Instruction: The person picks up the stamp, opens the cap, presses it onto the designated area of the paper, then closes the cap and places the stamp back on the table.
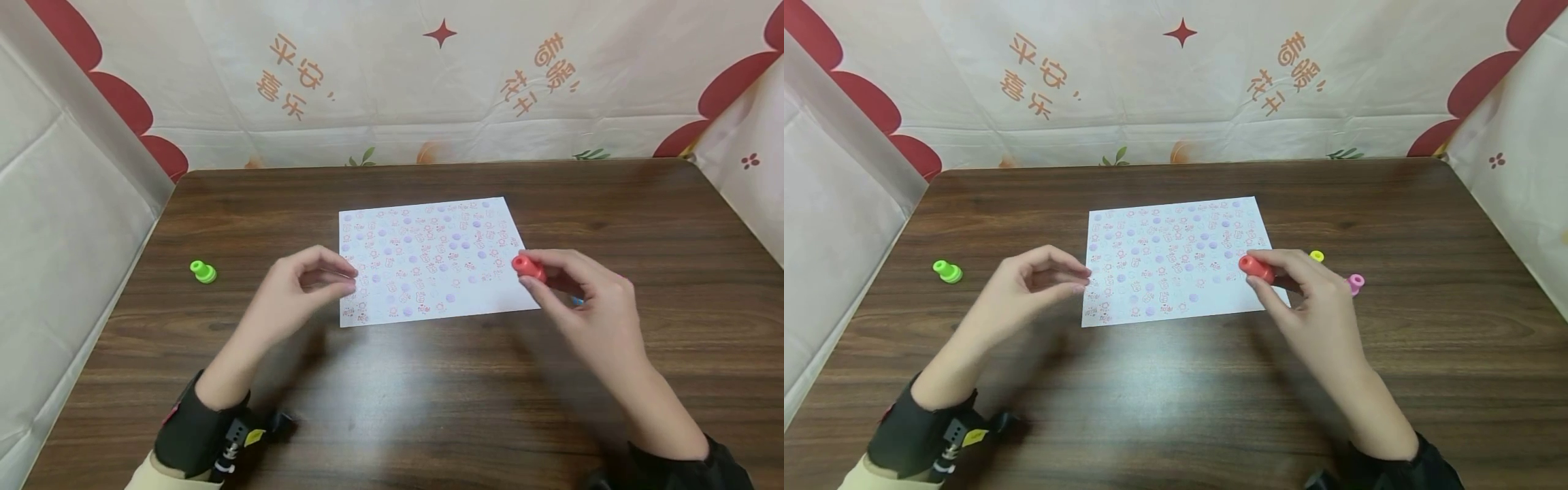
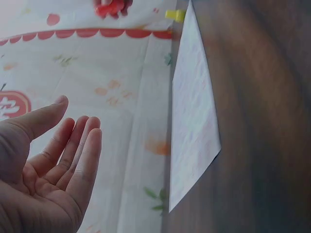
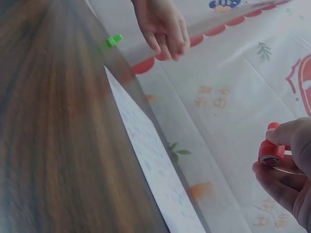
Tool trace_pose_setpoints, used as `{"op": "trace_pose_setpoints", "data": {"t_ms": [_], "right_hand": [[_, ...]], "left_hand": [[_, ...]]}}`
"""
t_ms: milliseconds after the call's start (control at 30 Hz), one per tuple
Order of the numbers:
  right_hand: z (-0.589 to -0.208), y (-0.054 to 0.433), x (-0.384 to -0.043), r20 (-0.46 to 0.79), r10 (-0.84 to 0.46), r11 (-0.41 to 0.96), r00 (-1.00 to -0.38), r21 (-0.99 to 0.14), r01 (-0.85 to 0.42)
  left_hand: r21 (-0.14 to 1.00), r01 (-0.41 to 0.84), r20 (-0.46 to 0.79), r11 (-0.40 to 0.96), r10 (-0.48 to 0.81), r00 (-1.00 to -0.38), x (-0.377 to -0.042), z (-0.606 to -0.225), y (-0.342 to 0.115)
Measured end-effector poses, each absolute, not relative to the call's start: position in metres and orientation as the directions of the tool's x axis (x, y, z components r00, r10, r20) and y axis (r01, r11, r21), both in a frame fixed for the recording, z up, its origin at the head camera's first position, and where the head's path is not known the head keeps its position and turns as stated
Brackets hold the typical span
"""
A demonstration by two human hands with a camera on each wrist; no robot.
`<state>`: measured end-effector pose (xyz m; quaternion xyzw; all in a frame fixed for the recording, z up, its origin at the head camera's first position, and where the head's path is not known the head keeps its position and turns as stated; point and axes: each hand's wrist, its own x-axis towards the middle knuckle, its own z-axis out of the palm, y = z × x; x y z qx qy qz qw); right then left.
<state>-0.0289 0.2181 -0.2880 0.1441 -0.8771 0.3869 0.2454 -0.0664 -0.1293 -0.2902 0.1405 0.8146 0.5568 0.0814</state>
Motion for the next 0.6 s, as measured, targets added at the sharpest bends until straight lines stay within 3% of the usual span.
{"op": "trace_pose_setpoints", "data": {"t_ms": [600], "right_hand": [[-0.273,0.265,-0.035,0.530,0.173,0.634,-0.830,-0.705,-0.318]], "left_hand": [[0.848,0.180,0.138,0.499,0.120,-0.983,-0.070,-0.273,-0.192]]}}
